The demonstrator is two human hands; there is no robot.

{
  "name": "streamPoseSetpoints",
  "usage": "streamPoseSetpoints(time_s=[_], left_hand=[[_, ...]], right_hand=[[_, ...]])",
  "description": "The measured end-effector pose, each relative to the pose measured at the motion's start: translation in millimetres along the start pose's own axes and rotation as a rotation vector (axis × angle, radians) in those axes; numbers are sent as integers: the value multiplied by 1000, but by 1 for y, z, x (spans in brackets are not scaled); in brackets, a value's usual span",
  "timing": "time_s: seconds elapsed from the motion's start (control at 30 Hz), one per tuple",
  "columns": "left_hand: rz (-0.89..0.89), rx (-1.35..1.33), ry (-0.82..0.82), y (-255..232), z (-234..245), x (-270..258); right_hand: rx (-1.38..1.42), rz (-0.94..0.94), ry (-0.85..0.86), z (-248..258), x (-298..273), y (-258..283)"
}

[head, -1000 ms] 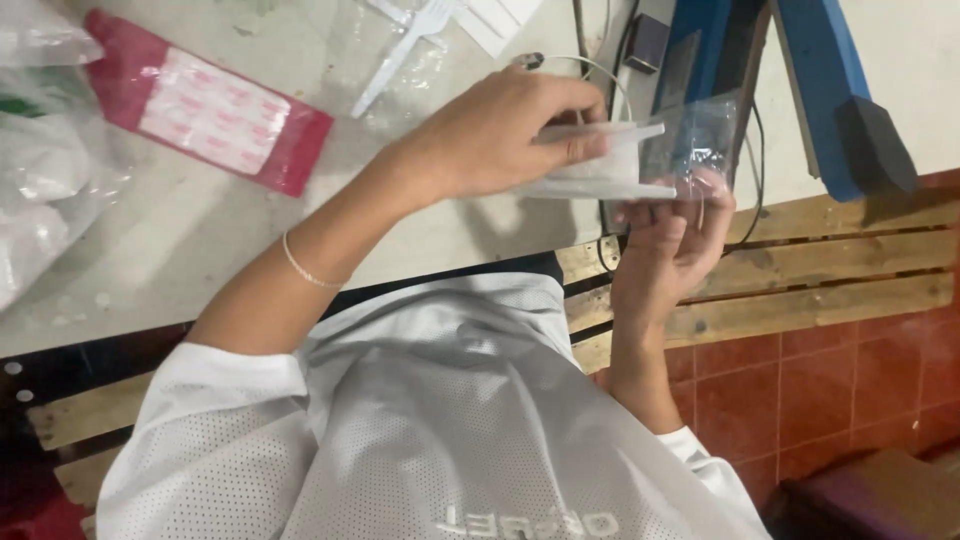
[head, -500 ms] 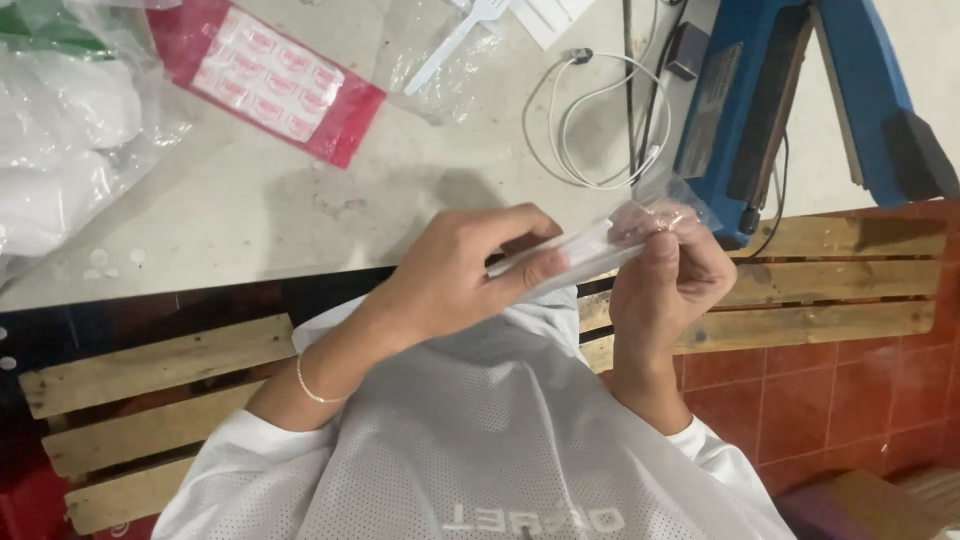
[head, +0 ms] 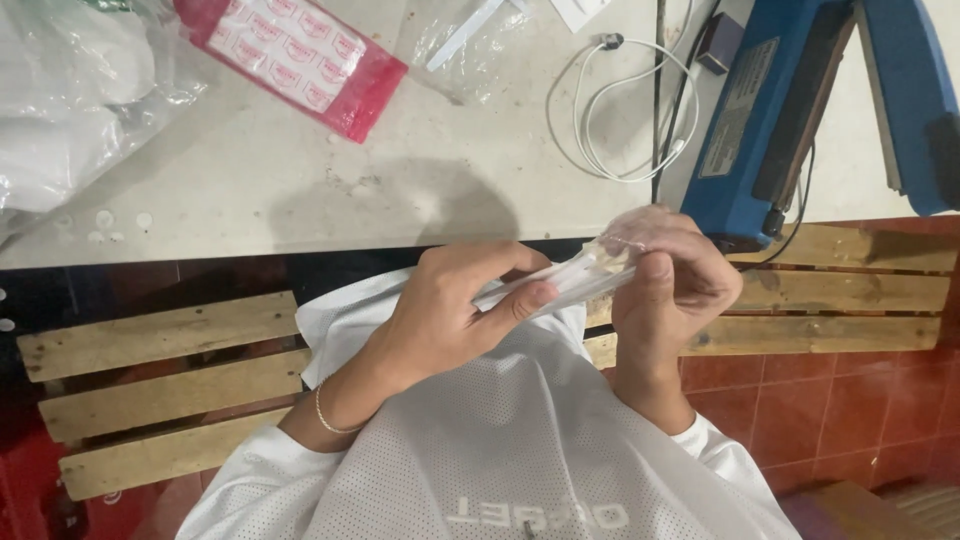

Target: Assembling cutlery kits with napkins and sealing them in plastic bags using a heat sealer.

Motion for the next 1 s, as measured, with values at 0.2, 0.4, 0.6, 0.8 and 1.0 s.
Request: streamPoseSetpoints(time_s=[0.2,0.4,0.6,0.8,1.0], left_hand=[[62,-54,20,1,-5,-3],[76,-89,16,1,-7,-4],[68,-95,-23,-1,-3,-4],[58,-83,-27,-2,0,-4],[76,-84,-26,0,0,-6]], right_hand=[[40,28,-14,4,-3,0],[-74,46,-45,2,-6,7],[-85,107,-3,-9,-7,16],[-40,109,-45,-7,-8,15],[-52,101,-55,-6,-7,13]])
Point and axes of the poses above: each hand's wrist, its own x-axis towards the middle knuckle, its own z-axis out of the back of the hand, y = z × x, the point moved 7 cm from there along x, towards the middle knuckle, and after that the axes turned 14 degrees about -z, right-handed, at the moved point
